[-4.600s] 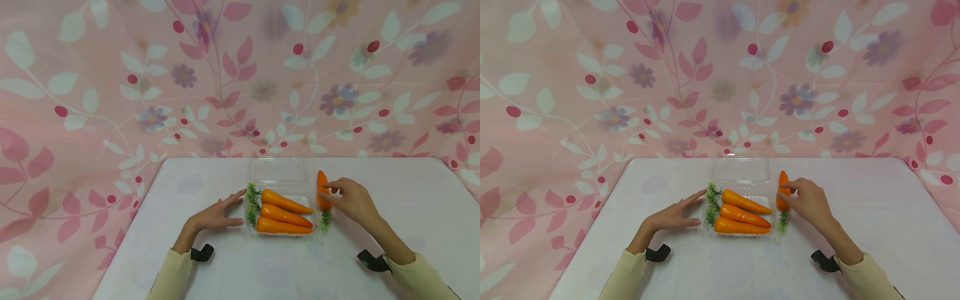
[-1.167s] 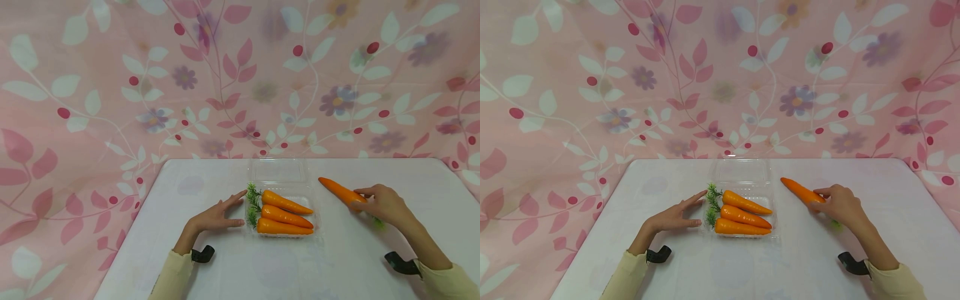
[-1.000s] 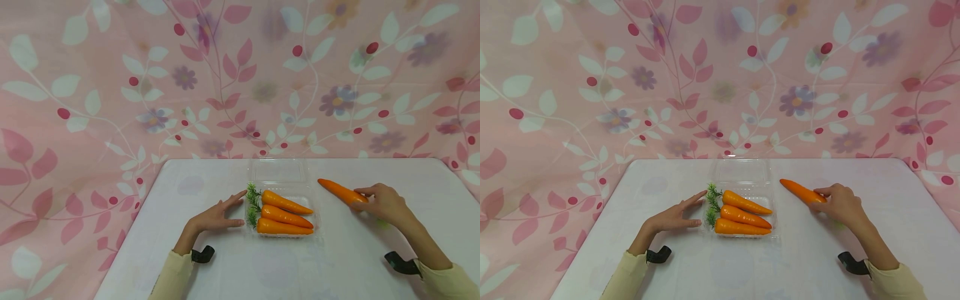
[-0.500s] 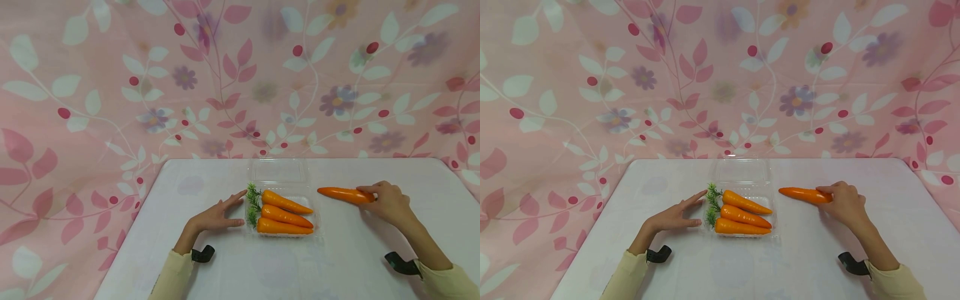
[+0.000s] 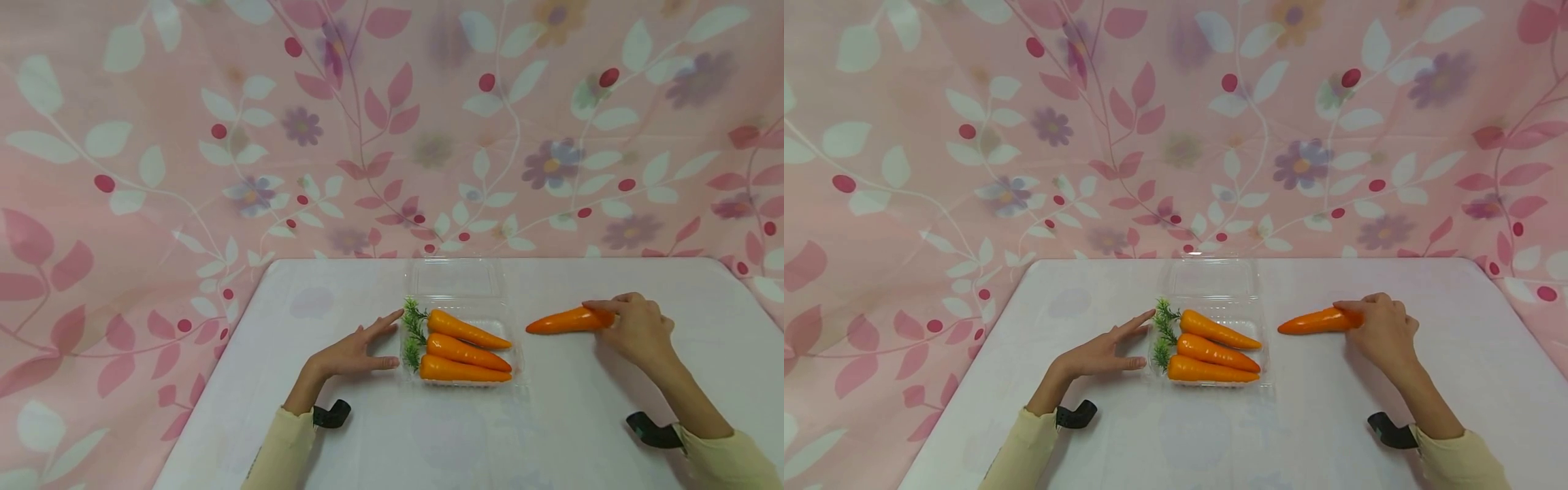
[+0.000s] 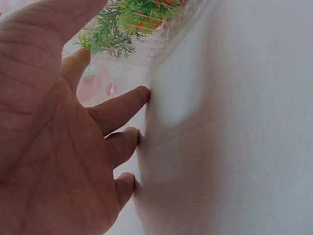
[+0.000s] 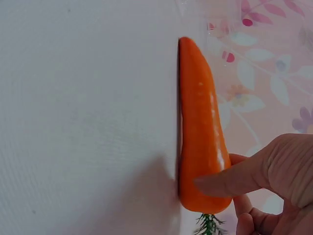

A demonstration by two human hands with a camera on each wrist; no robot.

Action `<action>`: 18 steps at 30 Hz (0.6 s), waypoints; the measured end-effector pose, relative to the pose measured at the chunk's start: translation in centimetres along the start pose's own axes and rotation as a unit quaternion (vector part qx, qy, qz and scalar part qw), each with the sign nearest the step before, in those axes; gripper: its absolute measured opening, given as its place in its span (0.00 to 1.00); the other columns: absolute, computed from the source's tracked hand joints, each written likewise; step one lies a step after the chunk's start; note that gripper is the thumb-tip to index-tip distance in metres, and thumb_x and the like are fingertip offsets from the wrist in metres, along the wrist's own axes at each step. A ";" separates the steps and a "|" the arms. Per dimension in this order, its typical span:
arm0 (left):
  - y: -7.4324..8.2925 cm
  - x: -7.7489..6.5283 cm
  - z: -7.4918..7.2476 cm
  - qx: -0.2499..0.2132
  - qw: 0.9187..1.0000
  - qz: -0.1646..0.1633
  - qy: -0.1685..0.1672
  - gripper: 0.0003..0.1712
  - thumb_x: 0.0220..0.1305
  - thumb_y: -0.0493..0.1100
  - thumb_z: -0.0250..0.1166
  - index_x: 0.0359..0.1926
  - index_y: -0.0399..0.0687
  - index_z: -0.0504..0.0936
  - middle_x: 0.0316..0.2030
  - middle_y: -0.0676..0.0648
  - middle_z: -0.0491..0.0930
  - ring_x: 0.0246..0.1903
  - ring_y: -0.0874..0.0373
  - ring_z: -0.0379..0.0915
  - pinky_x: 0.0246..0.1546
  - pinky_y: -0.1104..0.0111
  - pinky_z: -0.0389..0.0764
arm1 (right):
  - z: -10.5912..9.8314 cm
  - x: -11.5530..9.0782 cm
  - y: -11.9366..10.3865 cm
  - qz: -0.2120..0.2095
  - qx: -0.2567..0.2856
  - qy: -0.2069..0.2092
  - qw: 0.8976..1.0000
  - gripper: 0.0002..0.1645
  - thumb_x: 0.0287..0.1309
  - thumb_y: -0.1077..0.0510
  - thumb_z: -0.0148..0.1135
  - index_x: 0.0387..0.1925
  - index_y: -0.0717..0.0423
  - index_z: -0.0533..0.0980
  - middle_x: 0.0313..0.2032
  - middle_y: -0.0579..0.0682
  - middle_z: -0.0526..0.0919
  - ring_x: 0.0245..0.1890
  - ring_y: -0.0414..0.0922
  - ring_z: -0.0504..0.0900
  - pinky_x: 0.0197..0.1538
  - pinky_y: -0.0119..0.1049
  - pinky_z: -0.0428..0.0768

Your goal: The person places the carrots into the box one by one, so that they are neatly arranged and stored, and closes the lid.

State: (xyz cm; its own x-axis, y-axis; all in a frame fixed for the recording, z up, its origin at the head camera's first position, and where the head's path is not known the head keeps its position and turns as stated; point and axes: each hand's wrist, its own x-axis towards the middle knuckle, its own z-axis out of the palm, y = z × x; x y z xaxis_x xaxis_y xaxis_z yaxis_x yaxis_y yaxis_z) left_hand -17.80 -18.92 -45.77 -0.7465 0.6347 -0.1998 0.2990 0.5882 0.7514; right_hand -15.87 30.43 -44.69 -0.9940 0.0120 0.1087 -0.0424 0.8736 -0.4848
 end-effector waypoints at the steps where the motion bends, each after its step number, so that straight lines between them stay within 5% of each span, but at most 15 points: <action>1: 0.0 0.0 0.0 0.000 1.000 0.000 0.000 0.51 0.63 0.61 0.66 0.77 0.77 0.44 0.72 0.54 0.60 0.76 0.50 0.33 0.69 0.42 0.29 | 0.1 0.0 0.1 0.001 0.006 0.002 1.000 0.28 0.43 0.72 0.62 0.52 0.62 0.81 0.44 0.74 0.67 0.44 0.73 0.61 0.41 0.72 0.57; 18: -0.2 0.0 0.1 -0.004 1.000 0.003 -0.002 0.51 0.63 0.61 0.66 0.78 0.75 0.44 0.72 0.54 0.60 0.75 0.49 0.33 0.69 0.43 0.28 | 0.5 0.0 1.1 -0.023 0.043 0.046 0.998 0.18 0.48 0.73 0.60 0.40 0.59 0.86 0.43 0.71 0.75 0.42 0.72 0.68 0.36 0.67 0.59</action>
State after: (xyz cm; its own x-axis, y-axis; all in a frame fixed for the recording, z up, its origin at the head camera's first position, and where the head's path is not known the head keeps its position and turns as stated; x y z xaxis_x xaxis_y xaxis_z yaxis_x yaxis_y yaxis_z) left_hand -17.87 -19.01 -46.00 -0.7428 0.6395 -0.1981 0.2975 0.5804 0.7580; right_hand -16.02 31.17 -45.69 -0.9776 0.0206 0.2097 -0.1005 0.8291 -0.5500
